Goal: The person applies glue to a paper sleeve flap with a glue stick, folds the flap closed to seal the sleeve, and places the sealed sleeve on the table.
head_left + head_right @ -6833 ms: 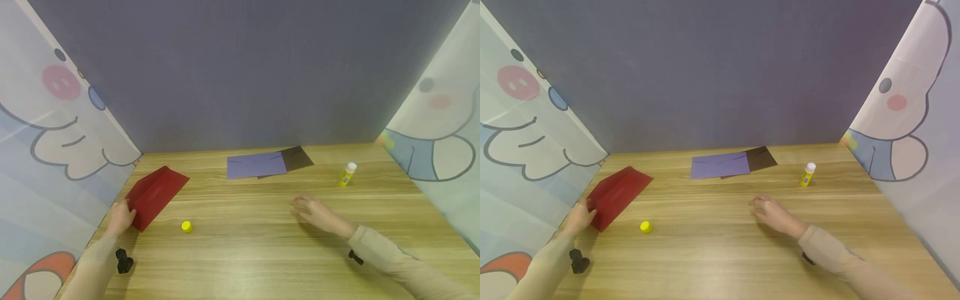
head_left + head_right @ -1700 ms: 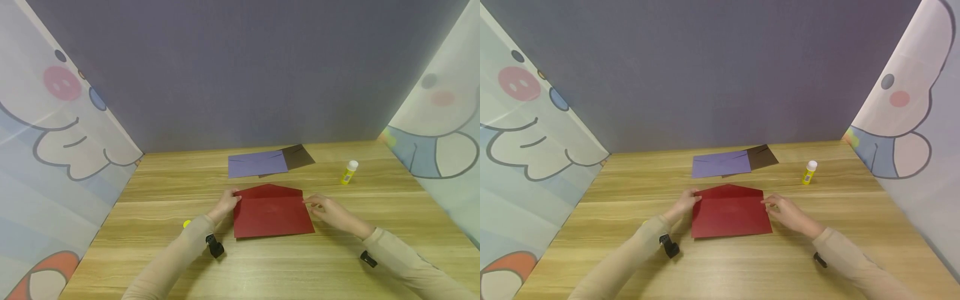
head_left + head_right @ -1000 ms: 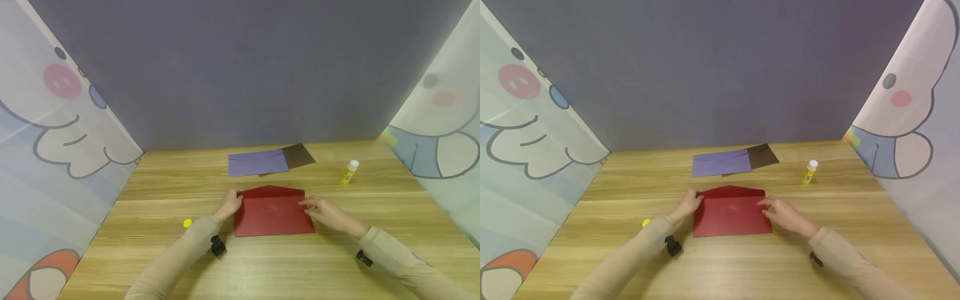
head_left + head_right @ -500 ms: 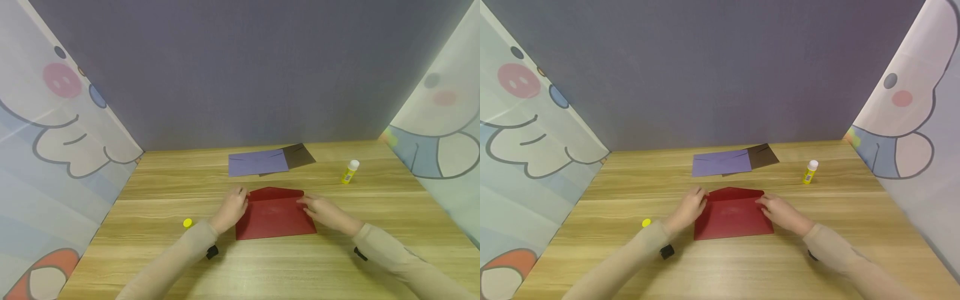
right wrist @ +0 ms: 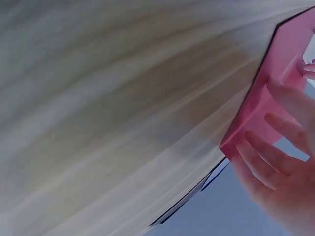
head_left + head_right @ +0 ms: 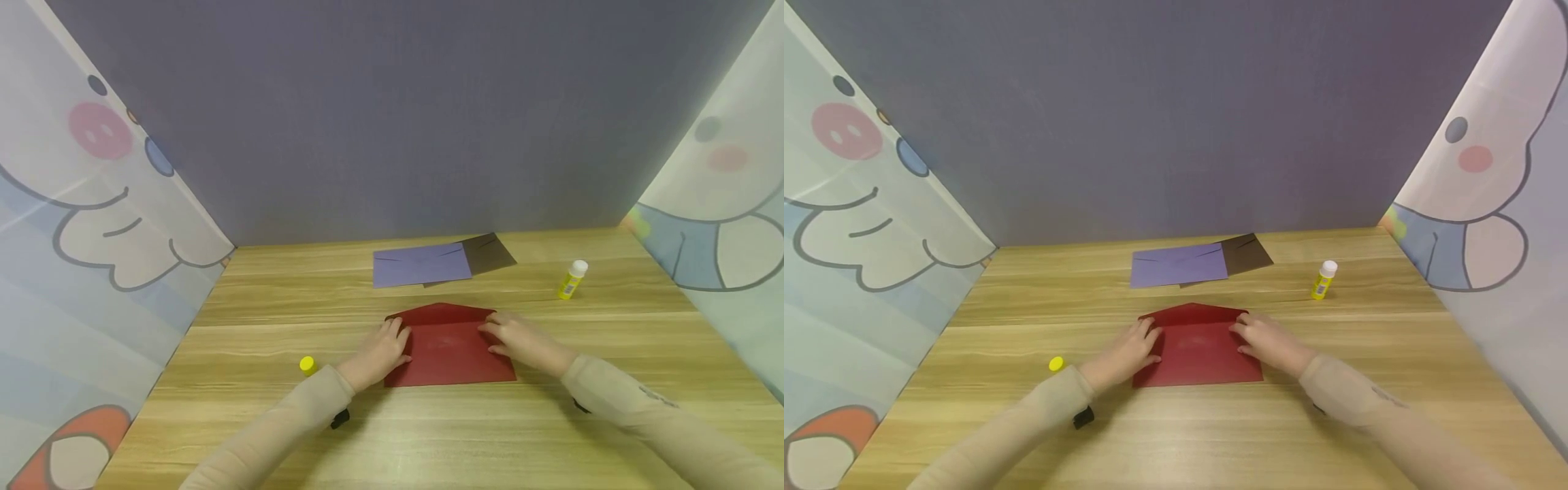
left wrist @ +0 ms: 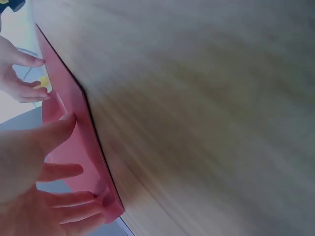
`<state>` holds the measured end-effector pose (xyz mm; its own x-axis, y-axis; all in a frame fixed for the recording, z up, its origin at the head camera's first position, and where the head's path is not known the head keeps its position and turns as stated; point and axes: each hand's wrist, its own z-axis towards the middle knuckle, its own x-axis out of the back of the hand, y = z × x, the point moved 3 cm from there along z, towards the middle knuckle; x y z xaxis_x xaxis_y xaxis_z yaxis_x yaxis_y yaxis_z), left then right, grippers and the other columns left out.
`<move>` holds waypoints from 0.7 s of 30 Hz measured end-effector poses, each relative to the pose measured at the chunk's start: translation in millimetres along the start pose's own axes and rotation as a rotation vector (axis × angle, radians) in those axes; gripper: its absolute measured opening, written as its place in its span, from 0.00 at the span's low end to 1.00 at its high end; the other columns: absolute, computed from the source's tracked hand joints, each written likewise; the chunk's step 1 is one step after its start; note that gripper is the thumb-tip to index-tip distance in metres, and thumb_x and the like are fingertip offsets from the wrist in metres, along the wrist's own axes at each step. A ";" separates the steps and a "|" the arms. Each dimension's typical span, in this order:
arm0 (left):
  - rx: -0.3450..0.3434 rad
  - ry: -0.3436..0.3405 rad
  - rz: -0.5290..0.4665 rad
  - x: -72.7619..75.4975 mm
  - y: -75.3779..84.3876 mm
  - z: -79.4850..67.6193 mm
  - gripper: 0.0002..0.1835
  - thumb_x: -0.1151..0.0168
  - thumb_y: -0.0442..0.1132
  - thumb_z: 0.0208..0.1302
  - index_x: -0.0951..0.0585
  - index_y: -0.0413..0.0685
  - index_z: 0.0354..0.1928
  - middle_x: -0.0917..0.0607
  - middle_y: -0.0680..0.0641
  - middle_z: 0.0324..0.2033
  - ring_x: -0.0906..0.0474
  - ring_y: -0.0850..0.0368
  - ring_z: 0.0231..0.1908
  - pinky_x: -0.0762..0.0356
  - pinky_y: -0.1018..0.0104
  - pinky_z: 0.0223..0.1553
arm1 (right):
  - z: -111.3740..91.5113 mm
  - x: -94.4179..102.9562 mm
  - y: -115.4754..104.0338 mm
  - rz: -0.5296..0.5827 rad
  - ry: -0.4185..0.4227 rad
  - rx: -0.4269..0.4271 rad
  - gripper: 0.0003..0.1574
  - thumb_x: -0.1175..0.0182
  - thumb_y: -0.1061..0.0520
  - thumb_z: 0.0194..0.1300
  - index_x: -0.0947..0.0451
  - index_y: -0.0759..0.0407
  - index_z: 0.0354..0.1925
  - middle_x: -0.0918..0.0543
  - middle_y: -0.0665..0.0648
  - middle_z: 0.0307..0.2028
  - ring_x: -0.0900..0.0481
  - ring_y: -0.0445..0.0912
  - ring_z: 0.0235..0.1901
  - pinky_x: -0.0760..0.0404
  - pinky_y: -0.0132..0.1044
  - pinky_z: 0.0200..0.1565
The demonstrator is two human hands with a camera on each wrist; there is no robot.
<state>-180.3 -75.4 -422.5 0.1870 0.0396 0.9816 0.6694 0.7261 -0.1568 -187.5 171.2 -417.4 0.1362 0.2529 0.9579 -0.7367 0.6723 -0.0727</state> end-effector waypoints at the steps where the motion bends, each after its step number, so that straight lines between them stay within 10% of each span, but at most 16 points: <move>1: -0.002 -0.017 0.010 -0.3 0.1 0.0 0.29 0.43 0.52 0.56 0.29 0.35 0.53 0.29 0.34 0.50 0.31 0.43 0.50 0.31 0.57 0.52 | 0.1 -0.9 1.0 0.006 -0.011 -0.006 0.23 0.31 0.59 0.42 0.23 0.66 0.40 0.24 0.60 0.35 0.25 0.53 0.36 0.25 0.45 0.41; 21: 0.051 -0.270 -0.219 -4.5 -9.1 9.8 0.36 0.46 0.51 0.59 0.39 0.30 0.60 0.42 0.31 0.61 0.46 0.39 0.61 0.44 0.54 0.60 | 0.9 -6.4 11.0 0.120 -0.119 -0.101 0.35 0.32 0.56 0.46 0.30 0.75 0.50 0.27 0.69 0.48 0.29 0.61 0.48 0.29 0.49 0.49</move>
<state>-194.3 -75.5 -424.4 -0.1581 0.0542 0.9859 0.6347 0.7704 0.0595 -197.1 176.4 -424.1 -0.0320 0.2555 0.9663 -0.6716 0.7105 -0.2101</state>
